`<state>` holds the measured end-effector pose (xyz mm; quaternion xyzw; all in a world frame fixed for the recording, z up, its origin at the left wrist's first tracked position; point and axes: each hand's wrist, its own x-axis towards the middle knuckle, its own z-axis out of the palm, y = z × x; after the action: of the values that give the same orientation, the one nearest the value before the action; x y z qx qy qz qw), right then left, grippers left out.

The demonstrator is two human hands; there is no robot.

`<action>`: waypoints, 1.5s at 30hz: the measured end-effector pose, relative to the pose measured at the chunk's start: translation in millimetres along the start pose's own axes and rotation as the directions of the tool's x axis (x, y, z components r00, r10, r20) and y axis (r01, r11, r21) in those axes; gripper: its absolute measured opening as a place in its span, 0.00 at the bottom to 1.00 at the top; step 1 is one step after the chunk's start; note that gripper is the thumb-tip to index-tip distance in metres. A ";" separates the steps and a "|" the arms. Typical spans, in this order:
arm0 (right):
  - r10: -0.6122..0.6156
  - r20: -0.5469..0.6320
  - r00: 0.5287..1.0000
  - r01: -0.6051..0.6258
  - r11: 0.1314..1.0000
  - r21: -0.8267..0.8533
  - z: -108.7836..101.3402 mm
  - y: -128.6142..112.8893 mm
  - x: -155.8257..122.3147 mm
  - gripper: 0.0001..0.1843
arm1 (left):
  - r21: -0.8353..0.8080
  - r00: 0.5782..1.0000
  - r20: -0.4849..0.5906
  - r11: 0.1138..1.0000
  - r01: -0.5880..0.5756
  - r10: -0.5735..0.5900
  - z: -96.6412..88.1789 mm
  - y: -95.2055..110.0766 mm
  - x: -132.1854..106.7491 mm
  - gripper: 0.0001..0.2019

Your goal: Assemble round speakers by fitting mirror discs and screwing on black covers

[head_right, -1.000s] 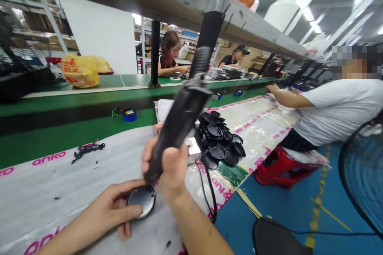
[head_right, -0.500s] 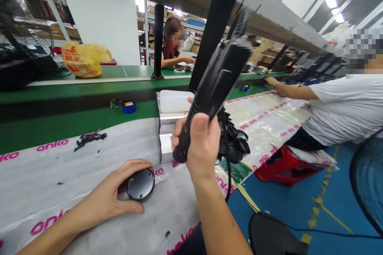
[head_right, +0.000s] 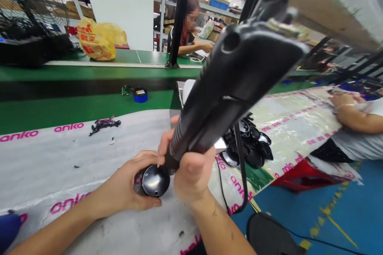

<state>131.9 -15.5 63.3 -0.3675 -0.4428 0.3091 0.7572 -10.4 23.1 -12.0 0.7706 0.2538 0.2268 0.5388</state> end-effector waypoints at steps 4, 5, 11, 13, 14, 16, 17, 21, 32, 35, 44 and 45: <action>-0.021 0.043 0.999 0.019 0.999 0.047 -4.1 5.6 -1.7 0.31 | -0.022 1.000 -0.010 1.000 0.007 -0.007 1.8 0.5 -0.8 0.30; -0.018 0.045 0.999 0.015 0.999 0.048 -4.7 6.2 -1.5 0.31 | -0.024 1.000 -0.008 1.000 0.007 -0.008 2.0 1.0 -0.7 0.30; -0.048 0.059 0.997 0.048 0.999 0.001 -5.3 8.5 -1.9 0.30 | -0.020 1.000 -0.016 1.000 -0.012 0.011 1.9 2.1 -0.2 0.29; -0.063 0.094 0.994 0.066 0.997 -0.033 -4.7 12.5 -6.2 0.31 | -0.027 1.000 -0.020 1.000 -0.014 0.013 2.5 1.5 -0.3 0.28; -0.077 0.094 0.993 0.082 0.995 -0.049 -4.2 14.9 -8.8 0.31 | -0.032 1.000 -0.024 0.999 -0.014 0.013 3.1 1.3 -0.4 0.28; -0.105 0.068 0.992 0.109 0.992 -0.056 -3.0 18.8 -12.3 0.31 | -0.031 0.999 -0.045 0.999 -0.015 0.014 4.9 1.2 -0.7 0.27; -0.117 0.036 0.992 0.119 0.992 -0.044 -2.9 19.1 -12.1 0.31 | -0.020 0.998 -0.057 1.000 -0.014 0.013 6.1 1.4 -0.9 0.27; -0.185 -0.108 0.977 0.183 0.983 -0.029 -13.3 1.7 6.9 0.26 | 0.120 0.990 -0.126 0.990 0.079 -0.064 10.0 2.4 -3.2 0.24; -0.336 -0.259 0.906 0.258 0.921 -0.293 -55.9 -5.0 44.4 0.26 | -0.036 0.995 0.024 0.995 0.096 -0.096 -5.5 -1.8 -9.8 0.32; -0.232 -0.266 0.936 0.176 0.960 -0.220 -45.7 -11.6 25.5 0.30 | 0.042 0.992 -0.064 0.993 0.112 -0.109 -3.0 1.3 -7.5 0.26; -0.087 -0.091 0.992 0.089 0.996 0.012 16.4 -18.1 -4.6 0.31 | -0.010 0.994 -0.051 0.995 0.097 -0.098 -2.3 8.8 -3.1 0.19; -0.076 -0.072 0.995 0.078 0.996 0.031 17.7 -11.9 -5.8 0.31 | -0.022 0.992 -0.049 0.994 0.111 -0.112 -2.0 9.0 -2.6 0.19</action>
<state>115.3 -21.6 76.6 -0.3478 -0.4243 0.2740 0.7899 -12.4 20.2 -3.0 0.7441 0.3078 0.2182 0.5513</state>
